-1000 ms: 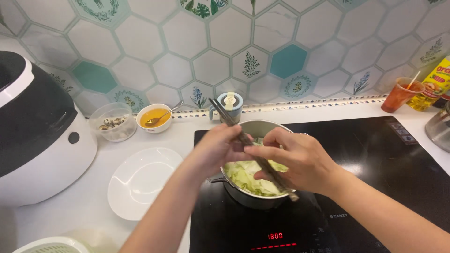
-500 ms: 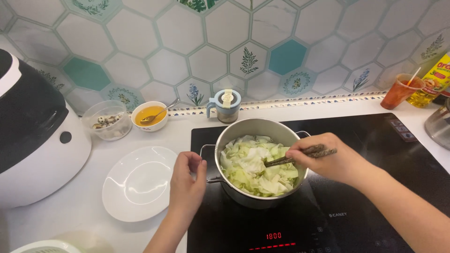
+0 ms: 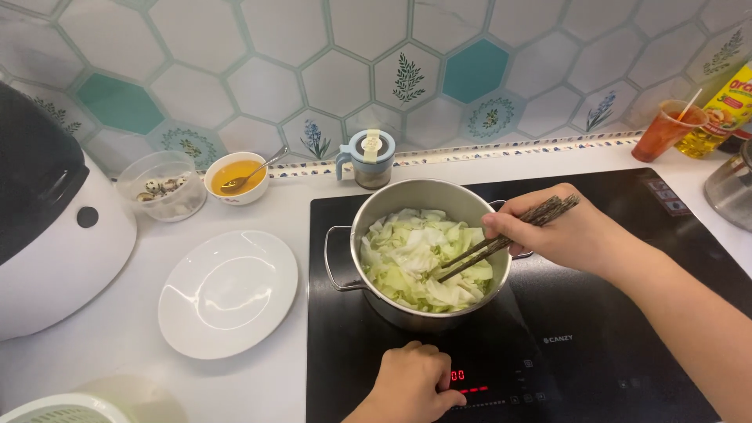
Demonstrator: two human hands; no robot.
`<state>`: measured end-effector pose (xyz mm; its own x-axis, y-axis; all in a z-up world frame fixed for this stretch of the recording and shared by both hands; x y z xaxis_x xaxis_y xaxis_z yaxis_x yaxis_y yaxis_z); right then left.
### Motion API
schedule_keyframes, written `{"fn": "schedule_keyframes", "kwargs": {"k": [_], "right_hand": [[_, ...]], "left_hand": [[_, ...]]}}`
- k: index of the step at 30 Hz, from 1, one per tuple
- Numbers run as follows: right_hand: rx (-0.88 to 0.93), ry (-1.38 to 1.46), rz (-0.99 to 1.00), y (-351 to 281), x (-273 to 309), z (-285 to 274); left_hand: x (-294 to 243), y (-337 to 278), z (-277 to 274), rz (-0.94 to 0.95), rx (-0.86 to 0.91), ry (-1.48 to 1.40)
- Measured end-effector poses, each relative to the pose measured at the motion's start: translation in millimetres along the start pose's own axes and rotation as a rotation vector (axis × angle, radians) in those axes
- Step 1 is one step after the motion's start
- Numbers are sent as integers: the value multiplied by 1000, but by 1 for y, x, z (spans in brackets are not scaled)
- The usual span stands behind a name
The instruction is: Stirring and seasoning chopped cabbage in a pot on an induction stove.
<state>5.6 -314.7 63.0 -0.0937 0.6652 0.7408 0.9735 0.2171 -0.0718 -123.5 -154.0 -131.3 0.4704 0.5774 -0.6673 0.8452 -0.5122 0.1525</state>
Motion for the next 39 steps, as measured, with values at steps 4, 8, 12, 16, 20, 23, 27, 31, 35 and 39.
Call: {"fn": "schedule_keyframes", "kwargs": {"k": [4,8,12,16,20,23,27,31,35,39], "right_hand": [[3,-11,51,-1,2,-4],[25,-28,52,1,6,-2],[59,-137,51,2,13,-2],[38,-171,12,2,19,-15],[-60,21,-11,9,13,-32],[-108,26,-102,10,16,-32],[-33,-146,-180,4,20,-10],[59,-247,-291,-5,44,-11],[96,-170,-162,9,15,-36],[126,-157,-123,6,16,-25]], "left_hand": [[-3,3,11,-52,59,65],[5,6,28,-103,45,168],[4,6,23,-101,-5,218],[-5,-4,-19,-170,-26,154],[2,-14,-70,-326,-57,101],[38,-24,-108,-547,-110,115],[144,-42,-142,-660,-504,-305],[122,-4,-179,-757,-584,-490],[143,29,-163,-728,-628,-420],[143,40,-156,-639,-698,-306]]}}
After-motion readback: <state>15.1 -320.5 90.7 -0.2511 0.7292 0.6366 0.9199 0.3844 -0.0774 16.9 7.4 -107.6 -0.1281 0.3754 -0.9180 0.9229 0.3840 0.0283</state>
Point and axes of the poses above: each hand's wrist, its own y-axis towards the middle knuckle, its own z-axis out of the palm, x = y × z, the point moved 7 cm from there along y, towards the middle knuckle, and after that the axes turned 3 degrees about -x, right-handed, at the moved point
